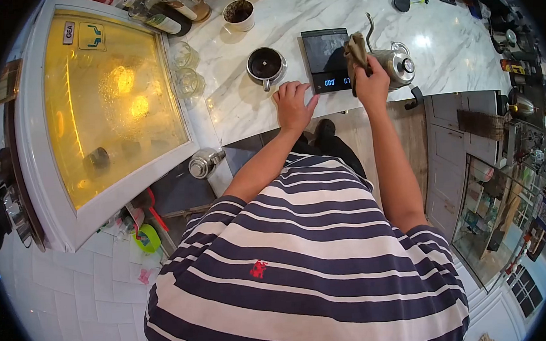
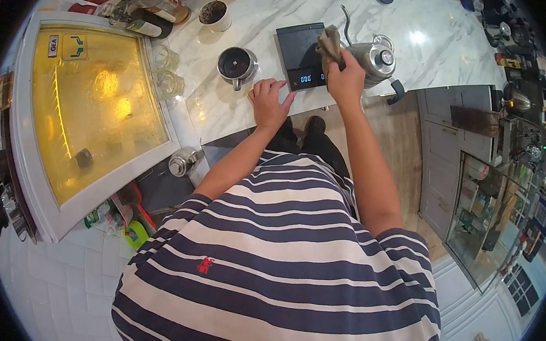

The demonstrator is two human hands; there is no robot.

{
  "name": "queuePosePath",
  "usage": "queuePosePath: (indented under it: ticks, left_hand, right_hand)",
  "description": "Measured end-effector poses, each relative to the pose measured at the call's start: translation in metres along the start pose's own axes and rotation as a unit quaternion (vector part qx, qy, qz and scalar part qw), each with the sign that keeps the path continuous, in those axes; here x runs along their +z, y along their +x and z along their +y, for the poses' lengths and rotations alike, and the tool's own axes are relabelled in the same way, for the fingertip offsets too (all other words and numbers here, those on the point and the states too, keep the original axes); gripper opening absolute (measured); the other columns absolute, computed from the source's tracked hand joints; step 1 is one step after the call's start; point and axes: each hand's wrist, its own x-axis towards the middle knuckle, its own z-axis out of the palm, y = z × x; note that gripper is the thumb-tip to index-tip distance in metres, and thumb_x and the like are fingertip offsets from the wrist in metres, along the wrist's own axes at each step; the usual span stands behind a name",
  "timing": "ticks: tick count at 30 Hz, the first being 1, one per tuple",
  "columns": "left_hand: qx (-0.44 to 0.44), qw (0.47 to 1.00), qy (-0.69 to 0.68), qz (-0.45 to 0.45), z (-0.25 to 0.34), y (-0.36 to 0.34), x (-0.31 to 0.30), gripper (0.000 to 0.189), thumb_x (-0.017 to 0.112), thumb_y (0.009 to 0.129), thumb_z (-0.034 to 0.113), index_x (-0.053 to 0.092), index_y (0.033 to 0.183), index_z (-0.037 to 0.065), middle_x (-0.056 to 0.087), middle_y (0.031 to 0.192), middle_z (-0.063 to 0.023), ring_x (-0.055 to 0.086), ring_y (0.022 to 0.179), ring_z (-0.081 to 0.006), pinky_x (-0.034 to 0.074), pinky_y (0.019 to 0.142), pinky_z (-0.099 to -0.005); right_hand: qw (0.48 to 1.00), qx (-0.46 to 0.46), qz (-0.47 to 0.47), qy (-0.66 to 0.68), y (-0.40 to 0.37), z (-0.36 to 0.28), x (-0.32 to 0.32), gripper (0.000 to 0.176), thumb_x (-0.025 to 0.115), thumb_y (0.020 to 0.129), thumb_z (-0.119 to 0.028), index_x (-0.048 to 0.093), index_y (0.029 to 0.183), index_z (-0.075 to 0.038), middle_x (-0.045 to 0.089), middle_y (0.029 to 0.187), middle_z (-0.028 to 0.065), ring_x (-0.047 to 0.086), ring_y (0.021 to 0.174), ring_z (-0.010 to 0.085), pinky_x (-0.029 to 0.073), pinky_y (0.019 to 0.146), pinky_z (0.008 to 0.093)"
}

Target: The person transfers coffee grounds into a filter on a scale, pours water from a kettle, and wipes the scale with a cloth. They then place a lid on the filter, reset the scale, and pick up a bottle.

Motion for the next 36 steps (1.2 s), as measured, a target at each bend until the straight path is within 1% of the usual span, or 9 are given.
queuePosePath:
  ticks: [5,9,14,17,21,27,31,32,36]
  left_hand:
    - [0.006,1.0,0.008,0.001,0.001,0.0,-0.001,0.043,0.089,0.079,0.031,0.074,0.115,0.014,0.064,0.114,-0.0035,0.054,0.119,-0.0272,0.038,0.101,-0.0454]
    - [0.005,1.0,0.009,0.003,-0.001,0.0,0.0,0.044,0.089,0.078,0.03,0.074,0.117,0.014,0.064,0.114,-0.0036,0.054,0.119,-0.0274,0.038,0.1,-0.0454]
    - [0.006,1.0,0.006,0.003,0.0,0.0,0.0,0.045,0.09,0.078,0.029,0.074,0.117,0.014,0.063,0.113,-0.0037,0.054,0.118,-0.0275,0.038,0.1,-0.0454]
    - [0.009,1.0,0.006,0.006,-0.002,-0.001,0.001,0.045,0.09,0.078,0.03,0.074,0.117,0.014,0.063,0.114,-0.0037,0.054,0.118,-0.0274,0.038,0.1,-0.0456]
    - [0.005,1.0,0.007,0.004,-0.001,-0.001,0.001,0.045,0.09,0.078,0.031,0.074,0.117,0.014,0.063,0.114,-0.0037,0.054,0.118,-0.0275,0.038,0.1,-0.046]
    - [0.004,1.0,0.009,0.0,-0.001,0.001,0.0,0.045,0.089,0.078,0.031,0.074,0.117,0.014,0.064,0.114,-0.0032,0.054,0.119,-0.0273,0.038,0.1,-0.0456]
    - [0.006,1.0,0.012,-0.003,0.0,0.0,0.001,0.045,0.089,0.079,0.032,0.074,0.117,0.013,0.064,0.114,-0.0034,0.054,0.119,-0.0276,0.038,0.101,-0.0459]
    - [0.005,1.0,0.015,-0.003,-0.001,0.0,0.001,0.045,0.089,0.079,0.032,0.074,0.117,0.013,0.064,0.114,-0.0036,0.054,0.119,-0.0278,0.038,0.101,-0.0461]
    - [0.009,1.0,0.014,0.001,-0.003,-0.003,0.001,0.046,0.089,0.079,0.032,0.073,0.118,0.014,0.064,0.115,-0.0046,0.054,0.12,-0.0285,0.038,0.101,-0.0467]
  right_hand:
    - [0.979,-0.124,-0.018,-0.159,0.021,0.005,0.018,0.036,0.07,0.091,-0.013,0.074,0.127,-0.008,0.075,0.113,0.021,0.071,0.104,0.0405,0.057,0.091,0.0501]
    - [0.973,-0.071,-0.061,-0.211,0.014,-0.005,0.032,0.035,0.07,0.092,-0.016,0.074,0.126,-0.013,0.074,0.114,0.0201,0.069,0.105,0.041,0.056,0.091,0.0537]
    - [0.987,-0.005,-0.161,-0.002,0.002,-0.011,0.021,0.039,0.067,0.09,-0.018,0.073,0.126,-0.005,0.075,0.11,0.0281,0.072,0.107,0.0453,0.056,0.094,0.046]
    - [0.995,0.02,-0.097,0.023,0.006,-0.01,0.008,0.037,0.066,0.09,-0.019,0.074,0.123,-0.006,0.075,0.109,0.0276,0.073,0.104,0.0453,0.057,0.091,0.0455]
    - [0.993,-0.049,-0.009,-0.105,0.02,-0.014,0.001,0.037,0.068,0.092,-0.014,0.072,0.126,-0.002,0.075,0.107,0.0244,0.072,0.1,0.044,0.056,0.089,0.0498]
    - [0.978,-0.112,-0.038,-0.171,-0.001,-0.004,0.021,0.035,0.069,0.091,-0.012,0.073,0.125,-0.004,0.074,0.104,0.0232,0.068,0.104,0.046,0.053,0.091,0.0554]
    - [0.985,-0.006,-0.174,-0.011,-0.02,-0.038,0.007,0.038,0.065,0.089,-0.006,0.072,0.127,-0.004,0.074,0.109,0.0245,0.071,0.098,0.0454,0.055,0.091,0.0485]
    - [0.986,-0.001,-0.154,0.057,-0.017,-0.015,0.015,0.035,0.066,0.091,-0.007,0.073,0.125,-0.002,0.078,0.107,0.0185,0.075,0.091,0.0331,0.056,0.086,0.0403]
    - [0.929,0.123,-0.112,0.332,0.002,-0.016,-0.033,0.031,0.07,0.098,-0.01,0.071,0.127,0.0,0.076,0.106,0.0049,0.068,0.091,0.0131,0.054,0.083,0.0297]
